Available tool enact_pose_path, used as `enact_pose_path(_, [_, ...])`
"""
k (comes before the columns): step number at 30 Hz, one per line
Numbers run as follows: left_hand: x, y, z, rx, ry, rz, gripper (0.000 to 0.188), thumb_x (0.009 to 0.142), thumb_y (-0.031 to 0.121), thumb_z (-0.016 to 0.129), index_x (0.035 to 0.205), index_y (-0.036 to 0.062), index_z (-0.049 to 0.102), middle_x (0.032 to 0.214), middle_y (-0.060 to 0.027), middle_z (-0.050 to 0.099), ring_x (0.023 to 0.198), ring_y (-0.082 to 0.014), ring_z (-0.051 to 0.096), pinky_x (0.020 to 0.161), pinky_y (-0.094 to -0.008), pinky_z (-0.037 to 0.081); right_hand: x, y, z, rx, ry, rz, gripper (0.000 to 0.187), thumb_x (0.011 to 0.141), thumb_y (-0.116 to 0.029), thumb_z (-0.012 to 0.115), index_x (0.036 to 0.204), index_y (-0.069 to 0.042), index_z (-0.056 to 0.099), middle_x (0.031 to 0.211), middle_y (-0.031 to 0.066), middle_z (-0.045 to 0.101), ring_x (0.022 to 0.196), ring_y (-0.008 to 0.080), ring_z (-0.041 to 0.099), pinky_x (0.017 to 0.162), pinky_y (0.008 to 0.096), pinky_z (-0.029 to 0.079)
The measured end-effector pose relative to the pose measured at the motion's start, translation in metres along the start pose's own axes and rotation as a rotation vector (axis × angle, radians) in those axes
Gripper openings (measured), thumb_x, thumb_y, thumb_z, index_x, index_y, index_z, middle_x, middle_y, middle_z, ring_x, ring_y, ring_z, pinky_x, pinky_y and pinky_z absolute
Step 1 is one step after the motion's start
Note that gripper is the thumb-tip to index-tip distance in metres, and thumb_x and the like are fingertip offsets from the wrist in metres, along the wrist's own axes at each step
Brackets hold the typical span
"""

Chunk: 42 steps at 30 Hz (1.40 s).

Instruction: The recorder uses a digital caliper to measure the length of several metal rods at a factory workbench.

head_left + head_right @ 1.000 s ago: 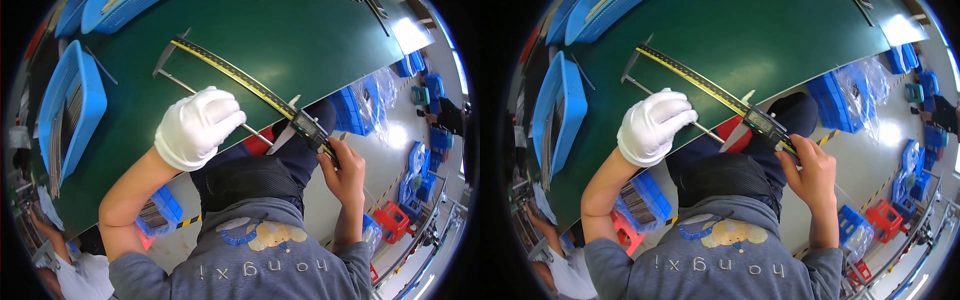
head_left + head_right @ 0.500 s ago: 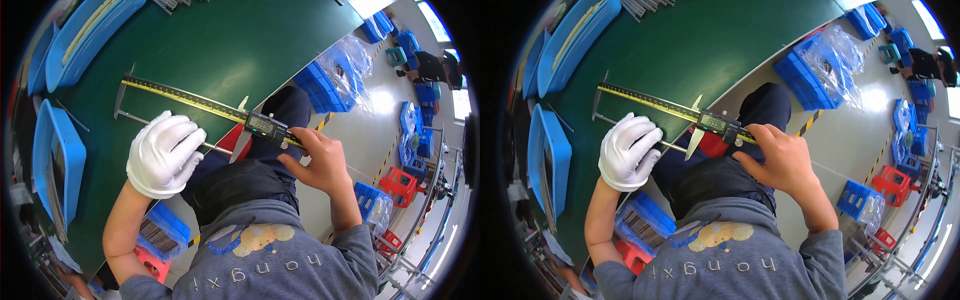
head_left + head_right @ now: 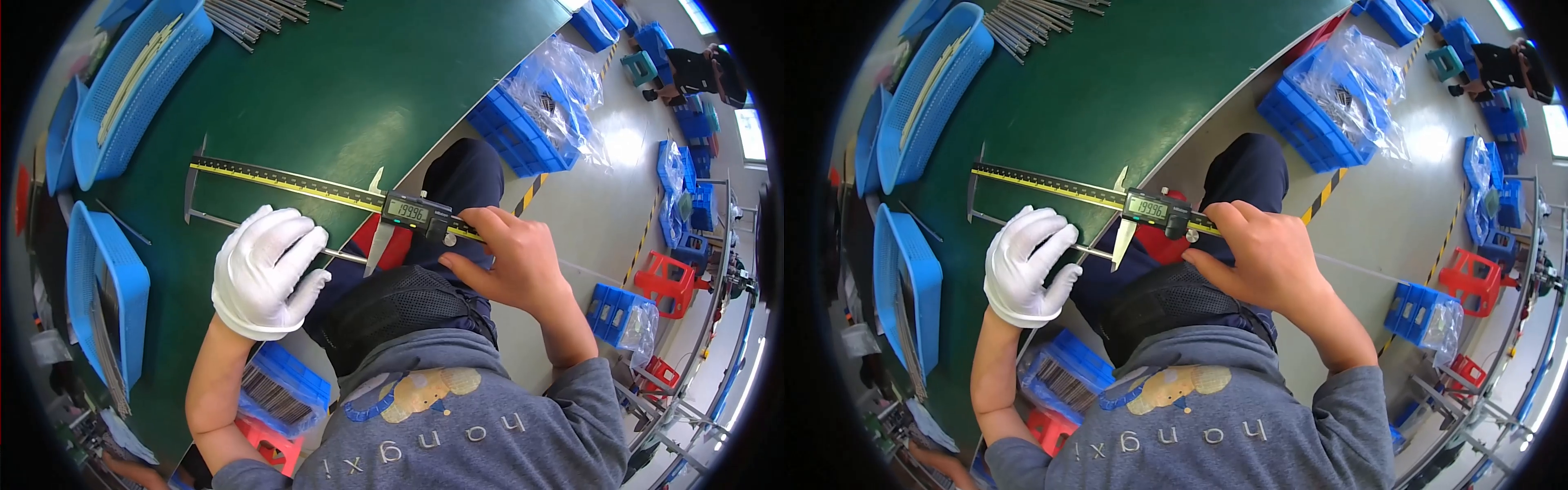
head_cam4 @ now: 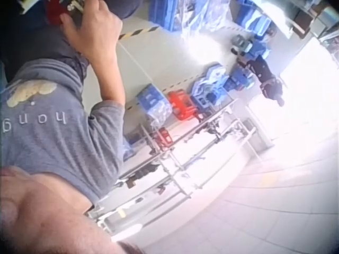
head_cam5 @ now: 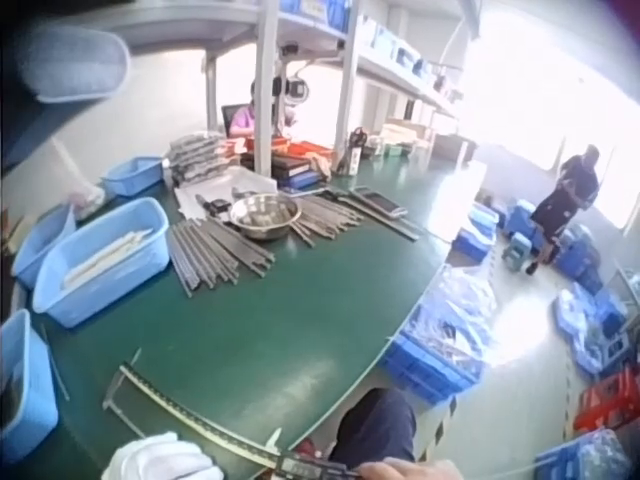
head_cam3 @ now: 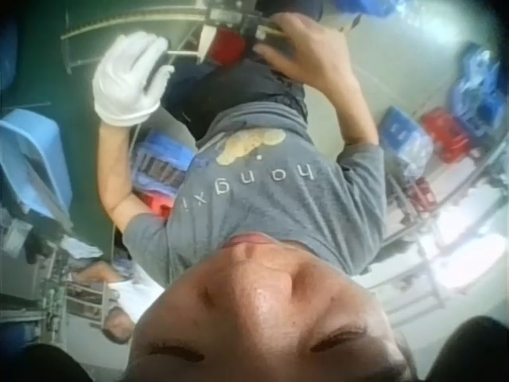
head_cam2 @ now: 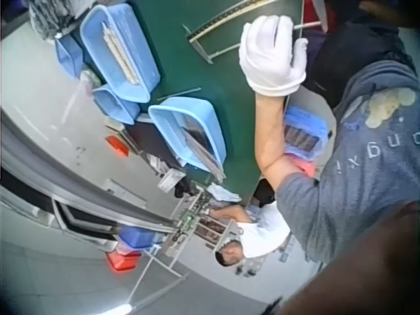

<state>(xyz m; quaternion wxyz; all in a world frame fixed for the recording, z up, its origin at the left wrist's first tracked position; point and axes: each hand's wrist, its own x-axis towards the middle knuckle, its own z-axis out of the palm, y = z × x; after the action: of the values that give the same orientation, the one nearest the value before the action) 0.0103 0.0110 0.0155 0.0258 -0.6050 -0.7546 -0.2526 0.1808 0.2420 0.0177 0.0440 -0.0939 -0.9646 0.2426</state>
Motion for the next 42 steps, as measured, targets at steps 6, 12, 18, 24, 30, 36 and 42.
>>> enact_pose_path(6, [-0.004,-0.007,0.002,0.086,0.099,0.059,0.035,0.057,0.004,0.072,0.091,0.0050,0.065,0.091,-0.0082,0.061,0.087,-0.0282,0.061,0.074,-0.0406,0.051,0.005,-0.003,0.004,-0.023,0.026,0.020,0.036,0.075,-0.039,0.070,0.088,-0.007,0.059,0.073,0.0074,0.059,0.062,0.0280,0.061,0.052,0.0378,0.046])
enact_pose_path(12, [-0.009,-0.010,0.005,0.139,0.127,0.049,0.021,0.061,0.009,0.064,0.082,0.0076,0.062,0.078,-0.0046,0.055,0.076,-0.0226,0.059,0.055,-0.0329,0.050,0.000,0.001,0.006,0.023,0.072,0.005,0.031,0.075,-0.031,0.073,0.089,-0.007,0.059,0.071,0.0077,0.057,0.059,0.0266,0.059,0.050,0.0357,0.045])
enact_pose_path(18, [-0.013,-0.008,0.017,0.106,0.172,0.003,0.020,0.058,0.012,0.062,0.078,0.0078,0.059,0.076,-0.0028,0.052,0.072,-0.0202,0.055,0.052,-0.0298,0.049,-0.003,0.003,0.004,0.009,0.065,-0.008,0.026,0.074,-0.018,0.073,0.091,-0.004,0.059,0.068,0.0074,0.055,0.053,0.0219,0.057,0.047,0.0317,0.043])
enact_pose_path(24, [-0.015,-0.008,0.014,0.011,0.109,-0.047,0.035,0.055,-0.001,0.063,0.089,0.0023,0.064,0.085,-0.0087,0.059,0.078,-0.0269,0.059,0.055,-0.0343,0.051,-0.002,0.004,0.002,0.053,0.060,-0.001,0.026,0.073,-0.013,0.073,0.092,-0.002,0.059,0.071,0.0098,0.058,0.053,0.0200,0.057,0.048,0.0306,0.044])
enact_pose_path(30, [-0.014,-0.005,0.014,0.028,0.131,-0.045,0.034,0.054,0.000,0.064,0.089,0.0024,0.064,0.084,-0.0083,0.059,0.078,-0.0262,0.060,0.054,-0.0334,0.051,-0.003,0.004,0.000,0.069,0.047,0.020,0.027,0.073,-0.013,0.073,0.092,-0.001,0.059,0.071,0.0103,0.058,0.053,0.0202,0.055,0.050,0.0297,0.044])
enact_pose_path(36, [-0.014,-0.005,0.016,0.032,0.161,-0.048,0.032,0.055,0.000,0.064,0.087,0.0037,0.065,0.085,-0.0077,0.059,0.079,-0.0259,0.060,0.054,-0.0333,0.051,-0.004,0.005,-0.001,0.062,0.046,0.029,0.027,0.073,-0.013,0.073,0.093,-0.001,0.059,0.072,0.0108,0.058,0.053,0.0213,0.056,0.050,0.0301,0.044])
enact_pose_path(42, [-0.011,-0.011,0.011,0.061,0.198,0.005,0.021,0.060,0.006,0.064,0.080,0.0050,0.063,0.078,-0.0069,0.057,0.072,-0.0258,0.060,0.054,-0.0349,0.051,-0.001,0.006,-0.001,0.079,0.061,-0.023,0.028,0.073,-0.013,0.073,0.095,-0.003,0.059,0.073,0.0093,0.058,0.054,0.0214,0.057,0.049,0.0304,0.044])
